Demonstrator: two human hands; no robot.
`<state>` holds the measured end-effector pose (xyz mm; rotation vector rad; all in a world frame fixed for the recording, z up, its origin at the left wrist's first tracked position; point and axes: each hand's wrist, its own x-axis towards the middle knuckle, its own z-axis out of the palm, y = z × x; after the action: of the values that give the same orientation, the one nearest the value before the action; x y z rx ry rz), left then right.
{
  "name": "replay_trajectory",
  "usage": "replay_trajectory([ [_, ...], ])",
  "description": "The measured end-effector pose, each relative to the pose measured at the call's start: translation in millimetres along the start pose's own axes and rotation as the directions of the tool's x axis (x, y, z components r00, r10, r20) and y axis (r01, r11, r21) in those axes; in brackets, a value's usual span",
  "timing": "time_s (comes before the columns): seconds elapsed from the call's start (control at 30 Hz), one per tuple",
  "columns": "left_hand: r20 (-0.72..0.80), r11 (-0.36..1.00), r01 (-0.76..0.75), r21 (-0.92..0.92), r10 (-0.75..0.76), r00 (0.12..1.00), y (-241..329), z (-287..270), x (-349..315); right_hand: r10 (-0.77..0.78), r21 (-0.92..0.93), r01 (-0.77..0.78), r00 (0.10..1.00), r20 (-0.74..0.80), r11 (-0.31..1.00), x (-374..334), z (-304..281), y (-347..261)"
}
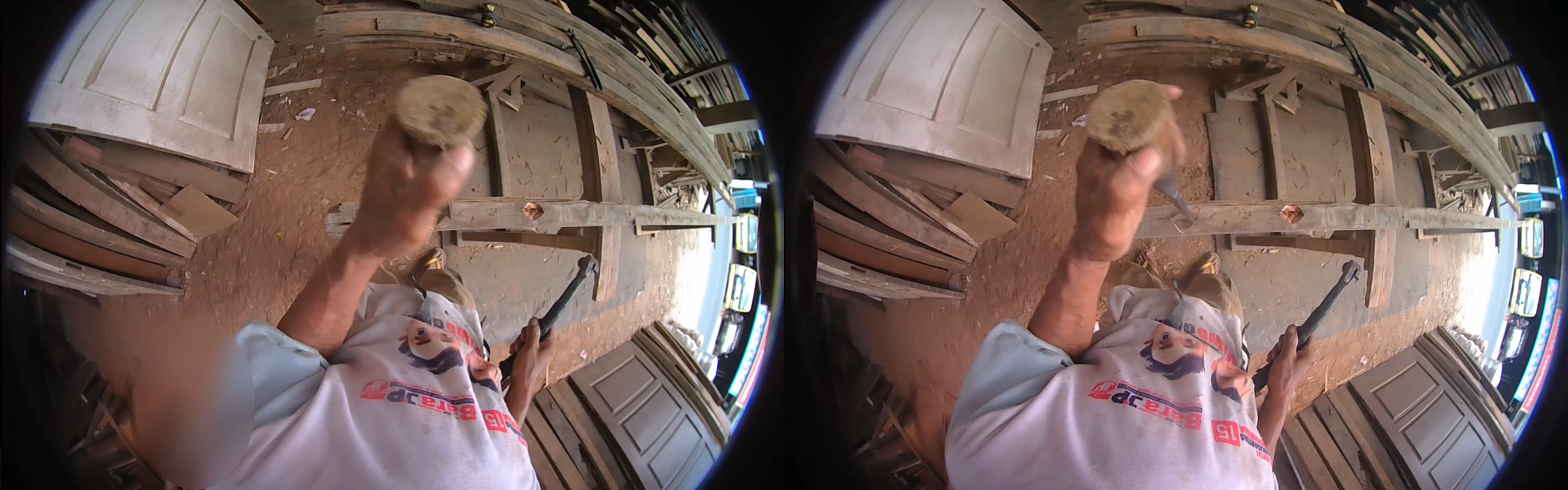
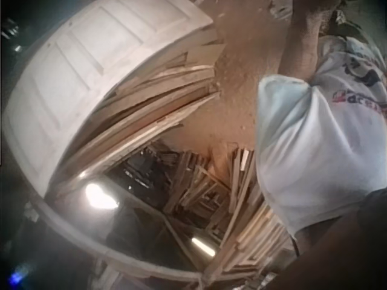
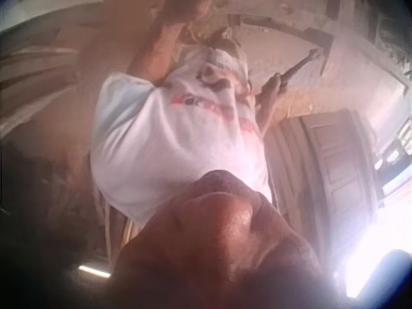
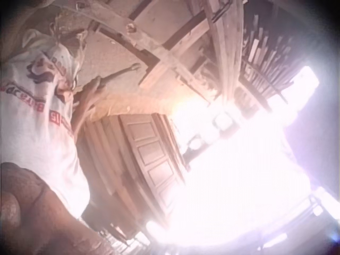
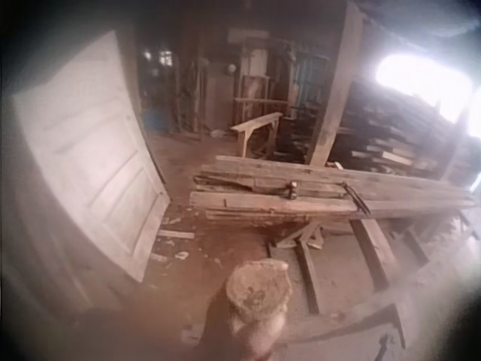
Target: The person repeatedly strikes a small cylindrical wooden object with a hammer while holding it in the other hand. The person also briefly handles a small yellow object and a screwdriver before resuming hammering.
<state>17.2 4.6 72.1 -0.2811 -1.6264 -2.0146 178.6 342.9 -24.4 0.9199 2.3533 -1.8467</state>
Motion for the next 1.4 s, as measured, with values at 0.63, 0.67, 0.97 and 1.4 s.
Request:
replay_trajectory([
  [0.63, -0.78, 0.999, 0.026, 0.035, 0.011, 0.626, -32, -17, -85, -0.101, -0.259, 0.284, 0.83, 0.548, 0.923, 133, -2, -55],
  [0.67, -0.792, 1.0, -0.001, 0.012, 0.01, 0.611, -32, -14, -85, -0.088, -0.264, 0.278, 0.824, 0.559, 0.924, 134, -1, -56],
  [0.97, -0.784, 0.995, -0.093, 0.038, 0.088, 0.615, -26, -3, -99, -0.088, -0.293, 0.34, 0.773, 0.628, 0.894, 144, 2, -66],
  [1.4, -0.763, 0.999, -0.029, 0.026, 0.039, 0.645, -24, 8, -123, -0.1, -0.329, 0.371, 0.781, 0.617, 0.868, 138, 25, -73],
])
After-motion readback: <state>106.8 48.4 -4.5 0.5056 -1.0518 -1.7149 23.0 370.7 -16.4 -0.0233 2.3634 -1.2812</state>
